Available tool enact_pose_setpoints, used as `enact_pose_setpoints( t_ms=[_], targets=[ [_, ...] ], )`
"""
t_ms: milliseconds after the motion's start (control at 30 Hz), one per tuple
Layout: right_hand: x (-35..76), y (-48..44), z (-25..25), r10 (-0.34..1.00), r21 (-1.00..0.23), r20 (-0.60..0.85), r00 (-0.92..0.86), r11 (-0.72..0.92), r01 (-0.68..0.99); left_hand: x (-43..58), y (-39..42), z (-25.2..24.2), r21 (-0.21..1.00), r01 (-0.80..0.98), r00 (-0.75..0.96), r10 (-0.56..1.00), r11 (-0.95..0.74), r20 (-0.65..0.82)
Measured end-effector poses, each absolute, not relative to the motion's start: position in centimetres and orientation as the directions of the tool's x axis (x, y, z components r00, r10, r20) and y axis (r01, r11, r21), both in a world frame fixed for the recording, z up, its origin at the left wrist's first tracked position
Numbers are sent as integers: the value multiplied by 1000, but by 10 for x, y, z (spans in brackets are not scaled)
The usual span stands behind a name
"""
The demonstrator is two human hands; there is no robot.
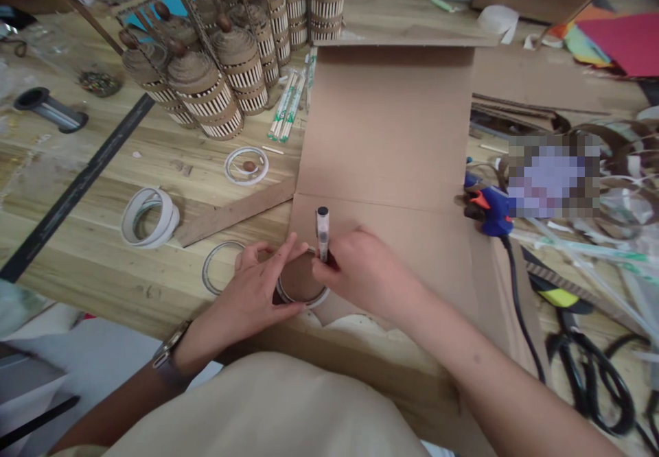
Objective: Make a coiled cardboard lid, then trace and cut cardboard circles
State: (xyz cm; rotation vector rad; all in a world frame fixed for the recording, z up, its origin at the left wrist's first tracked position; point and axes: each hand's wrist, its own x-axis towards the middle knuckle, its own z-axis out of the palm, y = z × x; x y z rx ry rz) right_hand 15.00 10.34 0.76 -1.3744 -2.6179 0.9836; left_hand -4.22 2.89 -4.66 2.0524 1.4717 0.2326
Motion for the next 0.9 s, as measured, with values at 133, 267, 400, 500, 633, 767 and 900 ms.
enact_pose_setpoints(
  t_ms=[133,267,400,500,633,767,900],
  targets=[
    [146,104,11,747,-553,-257,-613,406,727,-43,29,-49,561,802,370,908,-205,-197],
    [142,99,3,705,-584,-262,-659,428,690,-43,28,-51,563,805,356,912,-189,-203],
    [144,104,0,708,-509,-250,-660,484,712,-44,28,-52,565,794,369,916,-222,-159],
    [147,111,6,742,-410,-171,-649,545,731,-43,28,-52,557,798,370,917,-231,-149],
    [150,113,16,793,-506,-50,-607,504,700,-43,28,-50,564,799,363,916,-211,-171],
    [159,105,16,854,-703,-29,-519,352,618,-42,28,-49,570,796,357,918,-202,-173],
    [171,90,0,924,-813,-11,-381,214,542,-42,28,-52,588,782,361,920,-208,-155]
  ],
)
